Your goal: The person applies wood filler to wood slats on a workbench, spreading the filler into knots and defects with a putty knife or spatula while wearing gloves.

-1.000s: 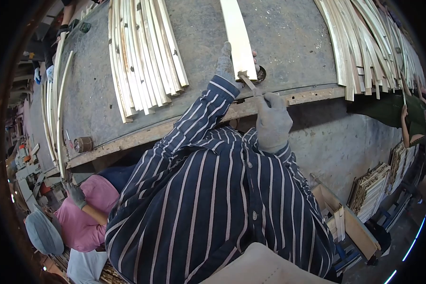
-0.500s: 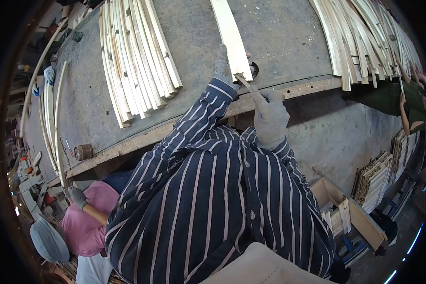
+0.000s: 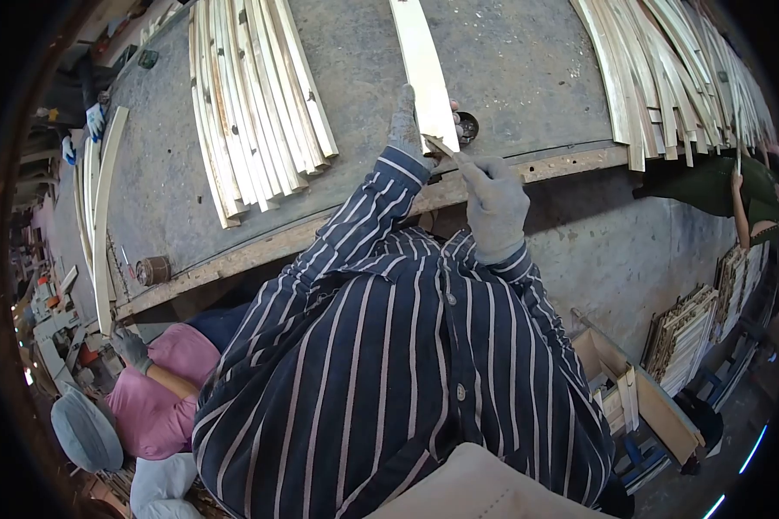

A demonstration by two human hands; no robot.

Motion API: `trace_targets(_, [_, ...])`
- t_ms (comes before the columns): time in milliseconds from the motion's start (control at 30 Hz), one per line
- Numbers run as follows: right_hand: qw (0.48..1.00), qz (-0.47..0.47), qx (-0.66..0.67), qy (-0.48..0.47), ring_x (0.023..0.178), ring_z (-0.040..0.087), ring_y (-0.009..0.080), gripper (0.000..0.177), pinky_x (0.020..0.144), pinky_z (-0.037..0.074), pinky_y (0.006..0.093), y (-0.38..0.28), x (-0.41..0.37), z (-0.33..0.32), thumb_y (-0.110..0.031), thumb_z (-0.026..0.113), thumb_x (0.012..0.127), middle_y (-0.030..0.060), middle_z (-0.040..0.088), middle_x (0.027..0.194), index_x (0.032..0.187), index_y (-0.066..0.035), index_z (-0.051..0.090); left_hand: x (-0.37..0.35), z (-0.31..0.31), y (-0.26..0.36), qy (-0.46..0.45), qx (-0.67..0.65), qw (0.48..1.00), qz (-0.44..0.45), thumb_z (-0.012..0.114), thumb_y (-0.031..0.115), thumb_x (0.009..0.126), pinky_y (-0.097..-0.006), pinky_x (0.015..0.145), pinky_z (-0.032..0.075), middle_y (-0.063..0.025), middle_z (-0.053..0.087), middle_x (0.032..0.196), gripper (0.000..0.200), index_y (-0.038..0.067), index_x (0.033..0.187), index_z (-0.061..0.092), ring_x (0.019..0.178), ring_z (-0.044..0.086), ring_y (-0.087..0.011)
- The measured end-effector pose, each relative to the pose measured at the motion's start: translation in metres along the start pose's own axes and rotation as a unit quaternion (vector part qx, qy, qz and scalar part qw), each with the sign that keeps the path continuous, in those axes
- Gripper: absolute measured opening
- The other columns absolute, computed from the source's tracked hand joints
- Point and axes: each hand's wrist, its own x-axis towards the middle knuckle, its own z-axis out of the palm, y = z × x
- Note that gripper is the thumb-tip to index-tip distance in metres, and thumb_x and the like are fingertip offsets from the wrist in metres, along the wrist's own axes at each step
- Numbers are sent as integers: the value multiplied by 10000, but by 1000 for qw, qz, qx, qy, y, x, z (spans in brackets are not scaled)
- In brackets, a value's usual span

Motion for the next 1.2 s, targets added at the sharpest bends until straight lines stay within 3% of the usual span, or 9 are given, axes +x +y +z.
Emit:
trace_targets(233, [999,-17,-18,-49,759,622,233,377,611,502,341,-4,-6,-9,-39,613,793,48,608,900,1145,-158,676,-4,4,5,27,44,998,20,555,551,906,-434,620,604,-204,576,958,675,0,1270,419,751,625,-299])
trace_targets(300, [995,-10,87,-38,755,628,235,363,613,503,340,1,-5,-14,-40,616,796,53,621,902,1137,-149,677,-2,0,7,-9,34,999,17,572,551,896,-444,641,611,-207,574,968,692,-4,1276,411,766,626,-301])
trace_targets(400, [992,20,126,9,753,633,235,362,616,503,339,3,0,-8,-36,615,796,57,628,902,1133,-150,679,-2,-1,8,-9,27,1000,10,579,546,894,-448,657,611,-207,566,987,693,-2,1282,406,784,622,-304])
trace_targets(600, [999,16,14,-31,757,632,239,363,615,504,343,-7,-6,-5,-41,613,797,48,622,891,1136,-154,676,2,-8,6,-43,-32,998,-20,583,547,891,-453,680,576,-198,550,998,680,7,1269,413,804,603,-314])
trace_targets(733, [997,25,56,-50,761,629,233,366,626,501,325,-13,-11,-21,-25,628,791,53,622,911,1138,-127,680,11,-3,-4,-59,-38,997,-24,577,562,889,-456,702,564,-195,547,994,679,12,1254,421,821,591,-313])
trace_targets(833, [987,45,124,91,747,614,229,392,642,491,308,-3,-12,-19,34,629,789,79,618,936,1160,-85,677,18,36,-17,-22,-16,1000,-5,513,580,919,-468,711,563,-205,566,992,649,24,1244,429,817,606,-321])
trace_targets(900, [961,27,135,241,756,595,237,411,663,482,304,6,-9,-11,92,612,795,112,610,951,1179,-43,668,26,65,-32,-1,18,1000,8,496,580,927,-469,719,567,-212,575,1002,648,22,1248,426,826,614,-327])
trace_targets(1133, [955,63,35,288,844,582,261,376,729,484,337,31,4,0,51,628,821,120,587,955,1188,-28,658,42,116,-59,19,94,995,41,465,569,944,-480,822,583,-225,599,1035,654,3,1266,410,920,643,-330])
trace_targets(1200, [956,46,15,288,836,568,235,390,703,474,304,36,1,9,84,613,851,114,578,1015,1219,-40,638,42,118,-61,20,87,995,34,467,567,944,-485,828,583,-224,600,1038,651,3,1265,412,925,647,-326])
